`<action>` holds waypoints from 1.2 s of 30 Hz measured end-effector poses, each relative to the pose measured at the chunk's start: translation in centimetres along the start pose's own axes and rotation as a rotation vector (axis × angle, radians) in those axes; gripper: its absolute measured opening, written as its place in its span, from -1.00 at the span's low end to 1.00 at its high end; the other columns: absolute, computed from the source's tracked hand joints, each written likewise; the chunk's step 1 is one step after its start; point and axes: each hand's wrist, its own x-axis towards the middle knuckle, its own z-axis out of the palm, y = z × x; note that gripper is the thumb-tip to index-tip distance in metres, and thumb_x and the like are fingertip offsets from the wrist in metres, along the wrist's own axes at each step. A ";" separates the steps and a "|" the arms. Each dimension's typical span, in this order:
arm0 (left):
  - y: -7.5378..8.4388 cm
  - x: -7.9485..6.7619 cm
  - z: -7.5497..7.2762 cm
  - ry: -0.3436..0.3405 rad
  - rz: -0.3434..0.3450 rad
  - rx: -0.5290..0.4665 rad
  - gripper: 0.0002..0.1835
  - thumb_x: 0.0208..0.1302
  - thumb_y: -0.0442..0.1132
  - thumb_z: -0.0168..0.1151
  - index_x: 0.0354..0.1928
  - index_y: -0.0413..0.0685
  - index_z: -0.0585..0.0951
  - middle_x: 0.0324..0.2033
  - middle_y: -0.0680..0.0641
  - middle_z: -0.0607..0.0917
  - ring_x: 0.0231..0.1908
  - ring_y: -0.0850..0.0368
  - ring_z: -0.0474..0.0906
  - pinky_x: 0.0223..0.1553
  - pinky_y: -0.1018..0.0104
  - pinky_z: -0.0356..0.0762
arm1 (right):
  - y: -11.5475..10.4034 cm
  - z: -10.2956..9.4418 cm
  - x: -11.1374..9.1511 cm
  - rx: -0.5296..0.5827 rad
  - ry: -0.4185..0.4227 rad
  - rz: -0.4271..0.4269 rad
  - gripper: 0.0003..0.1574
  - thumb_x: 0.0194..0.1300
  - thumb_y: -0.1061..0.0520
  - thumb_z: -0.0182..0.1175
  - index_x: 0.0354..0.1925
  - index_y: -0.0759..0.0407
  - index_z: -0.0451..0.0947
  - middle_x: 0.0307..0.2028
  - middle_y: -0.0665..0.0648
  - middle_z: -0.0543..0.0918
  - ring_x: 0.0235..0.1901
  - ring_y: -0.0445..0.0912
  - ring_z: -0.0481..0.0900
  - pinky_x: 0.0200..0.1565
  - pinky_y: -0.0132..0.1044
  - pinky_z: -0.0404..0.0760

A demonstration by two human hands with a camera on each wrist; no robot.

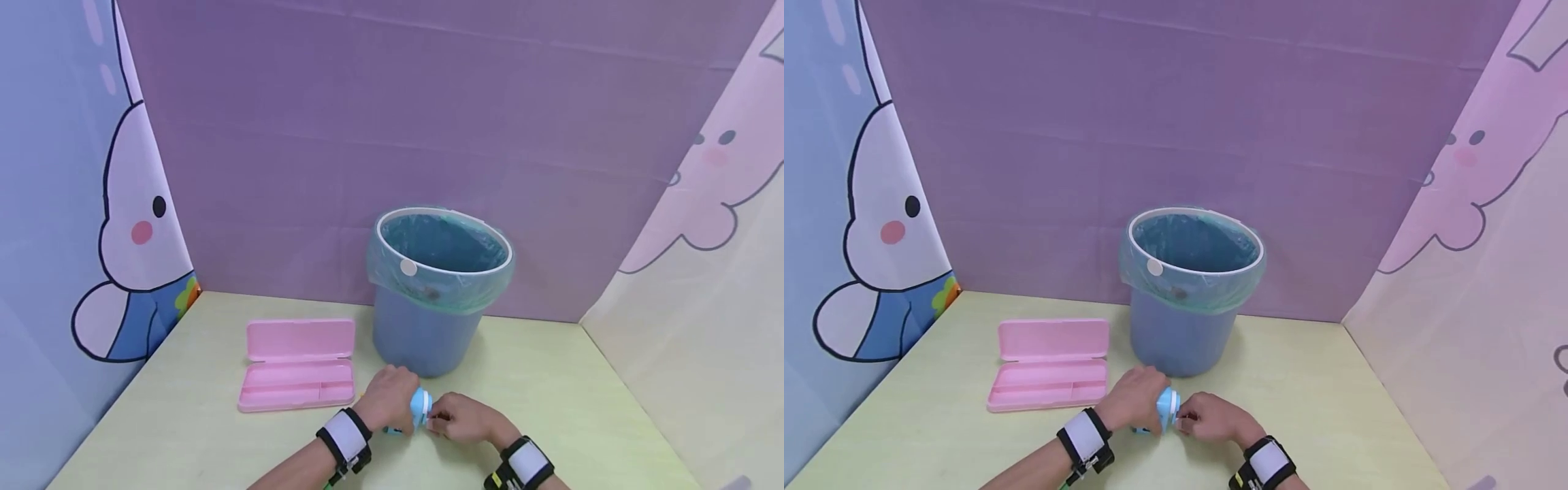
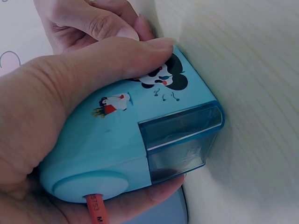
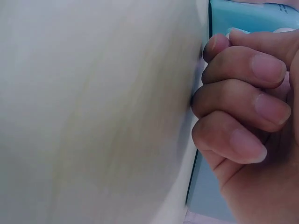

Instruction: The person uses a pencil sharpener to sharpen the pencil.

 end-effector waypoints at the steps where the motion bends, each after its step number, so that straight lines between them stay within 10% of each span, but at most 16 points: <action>1: 0.0 0.0 0.0 0.004 0.003 0.004 -0.55 -0.50 -0.06 0.63 -0.63 0.13 0.46 -0.68 0.18 0.42 -0.57 0.22 0.32 -0.41 0.35 0.29 | 0.0 0.1 0.0 0.006 0.003 0.003 -0.57 0.40 0.15 0.06 -0.65 0.07 0.41 -0.71 -0.21 0.22 -0.69 -0.36 0.13 -0.52 -0.49 0.18; 36: -0.3 -0.1 -0.2 -0.019 -0.034 -0.031 -0.54 -0.52 -0.06 0.65 -0.59 0.12 0.49 -0.61 0.17 0.43 -0.49 0.20 0.33 -0.31 0.32 0.31 | -0.9 0.5 -1.1 0.207 -0.054 -0.018 -0.58 0.44 0.13 0.03 -0.60 0.16 0.38 -0.72 -0.16 0.24 -0.69 -0.35 0.19 -0.47 -0.51 0.27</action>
